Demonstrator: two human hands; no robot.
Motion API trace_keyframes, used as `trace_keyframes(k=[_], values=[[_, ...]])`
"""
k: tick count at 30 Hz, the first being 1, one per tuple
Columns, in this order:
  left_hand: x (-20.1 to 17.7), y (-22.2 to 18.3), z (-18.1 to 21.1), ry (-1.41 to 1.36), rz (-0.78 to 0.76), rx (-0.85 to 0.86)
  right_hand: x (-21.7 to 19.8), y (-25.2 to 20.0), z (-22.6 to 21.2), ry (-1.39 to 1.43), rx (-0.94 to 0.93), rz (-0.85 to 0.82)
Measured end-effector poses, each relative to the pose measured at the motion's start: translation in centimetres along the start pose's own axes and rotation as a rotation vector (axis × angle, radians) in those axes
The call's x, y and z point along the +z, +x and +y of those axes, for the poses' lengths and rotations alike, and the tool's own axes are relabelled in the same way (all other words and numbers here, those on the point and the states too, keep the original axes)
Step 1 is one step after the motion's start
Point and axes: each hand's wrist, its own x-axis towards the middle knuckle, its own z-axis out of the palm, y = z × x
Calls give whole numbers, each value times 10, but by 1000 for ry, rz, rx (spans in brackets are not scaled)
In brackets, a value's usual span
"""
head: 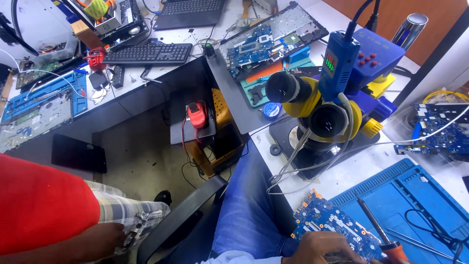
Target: Soldering components on a laptop motherboard using a soldering iron and tweezers.
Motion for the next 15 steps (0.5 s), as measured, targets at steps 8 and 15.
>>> trace_keyframes(k=[8, 15], values=[[-16, 7, 6, -37, 51, 81, -40, -7, 81, 549, 140, -49], [-20, 15, 15, -3, 73, 111, -48, -5, 102, 472, 129, -65]])
